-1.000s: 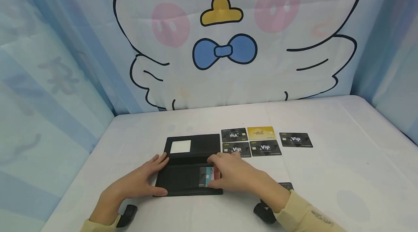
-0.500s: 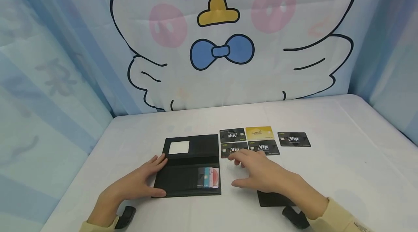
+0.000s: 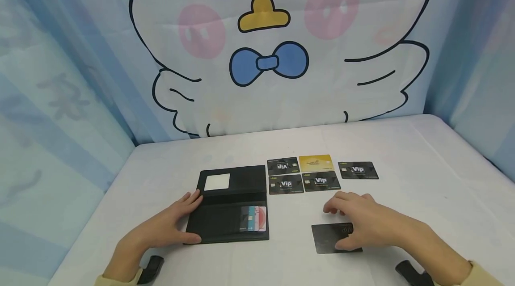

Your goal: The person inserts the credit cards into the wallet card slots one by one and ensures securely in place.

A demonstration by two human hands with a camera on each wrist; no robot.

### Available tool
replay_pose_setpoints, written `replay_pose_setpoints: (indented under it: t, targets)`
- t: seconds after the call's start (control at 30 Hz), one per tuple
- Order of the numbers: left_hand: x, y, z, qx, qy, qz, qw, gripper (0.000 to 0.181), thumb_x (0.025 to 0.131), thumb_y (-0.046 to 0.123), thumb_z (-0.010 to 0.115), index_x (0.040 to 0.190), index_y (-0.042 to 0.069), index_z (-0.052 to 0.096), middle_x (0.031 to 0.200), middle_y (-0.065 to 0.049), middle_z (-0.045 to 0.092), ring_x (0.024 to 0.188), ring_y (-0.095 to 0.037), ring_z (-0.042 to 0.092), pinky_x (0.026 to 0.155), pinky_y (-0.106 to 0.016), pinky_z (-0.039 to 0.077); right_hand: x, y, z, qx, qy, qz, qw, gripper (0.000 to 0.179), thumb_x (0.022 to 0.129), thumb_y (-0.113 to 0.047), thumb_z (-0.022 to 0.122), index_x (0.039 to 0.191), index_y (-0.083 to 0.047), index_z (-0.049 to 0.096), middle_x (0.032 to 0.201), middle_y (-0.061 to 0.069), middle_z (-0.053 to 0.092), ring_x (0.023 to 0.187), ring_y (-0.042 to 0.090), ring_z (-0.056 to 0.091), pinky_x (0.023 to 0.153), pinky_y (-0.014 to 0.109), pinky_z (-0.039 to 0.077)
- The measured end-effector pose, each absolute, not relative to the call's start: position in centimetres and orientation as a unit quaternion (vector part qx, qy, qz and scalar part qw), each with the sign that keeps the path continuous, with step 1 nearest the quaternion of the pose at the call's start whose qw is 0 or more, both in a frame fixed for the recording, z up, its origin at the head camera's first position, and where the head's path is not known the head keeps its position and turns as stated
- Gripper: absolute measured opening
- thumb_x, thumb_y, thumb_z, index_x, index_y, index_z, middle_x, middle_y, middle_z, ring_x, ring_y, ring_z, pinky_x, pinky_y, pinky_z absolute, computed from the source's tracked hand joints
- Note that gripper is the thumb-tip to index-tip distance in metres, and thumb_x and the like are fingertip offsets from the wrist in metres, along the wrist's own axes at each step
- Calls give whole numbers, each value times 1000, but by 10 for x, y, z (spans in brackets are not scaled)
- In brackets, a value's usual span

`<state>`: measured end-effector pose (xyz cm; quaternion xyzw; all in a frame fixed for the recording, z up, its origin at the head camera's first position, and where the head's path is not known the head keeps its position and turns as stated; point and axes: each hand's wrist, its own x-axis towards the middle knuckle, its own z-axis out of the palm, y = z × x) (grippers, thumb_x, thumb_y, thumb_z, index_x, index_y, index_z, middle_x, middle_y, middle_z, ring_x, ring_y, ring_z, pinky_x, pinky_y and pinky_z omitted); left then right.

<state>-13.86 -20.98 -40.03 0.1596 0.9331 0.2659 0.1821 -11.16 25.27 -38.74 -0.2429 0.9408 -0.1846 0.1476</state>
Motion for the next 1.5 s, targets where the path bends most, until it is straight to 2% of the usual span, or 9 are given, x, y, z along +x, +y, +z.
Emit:
replay_pose_setpoints:
  t: [0.2,0.47,0.63,0.87,1.1,1.27,1.5]
  targets:
    - [-138,-214,-402,160,933,267,183,104,75,43,89,156,6,37,166,-8,22,152,-39,12,114,-65,24,-110,265,-395,-244,940,-179,156,55,69,-48,89,114,-28,64,112,-17,54,99,7,52,87,50,44]
    - [-136,-215,-401,159,931,272,186,104,75,44,89,157,7,36,166,-9,21,151,-41,12,112,-68,24,-117,268,-398,-265,938,-180,132,47,71,-43,89,108,-29,64,106,-18,53,94,6,51,82,45,46]
    - [-138,-216,-403,162,929,275,187,104,76,46,88,157,7,35,166,-8,20,152,-40,10,114,-66,23,-122,267,-398,-249,938,-194,145,50,71,-41,90,110,-24,64,106,-14,54,93,8,52,84,43,51]
    - [-139,-214,-403,163,930,274,184,104,76,48,87,157,8,36,166,-6,21,152,-38,10,115,-64,23,-120,274,-398,-221,943,-197,150,60,66,-43,92,113,-22,63,111,-10,53,100,17,49,84,51,45]
    - [-138,-213,-400,166,929,275,184,103,76,45,88,157,7,36,166,-8,21,152,-39,10,115,-65,22,-121,279,-400,-212,936,-221,175,55,69,-44,90,109,-23,59,107,-7,50,94,16,47,82,40,47]
    - [-139,-212,-400,165,928,276,186,103,76,44,89,156,6,36,166,-8,21,152,-39,10,115,-65,22,-118,280,-401,-231,930,-233,163,56,70,-45,89,109,-22,56,101,-7,50,91,11,48,77,32,48]
    - [-139,-211,-401,153,932,269,186,104,75,45,89,157,8,37,166,-6,21,152,-37,10,115,-64,22,-115,280,-402,-221,914,-291,178,55,74,-30,91,114,-12,58,90,-3,52,82,9,48,65,26,42]
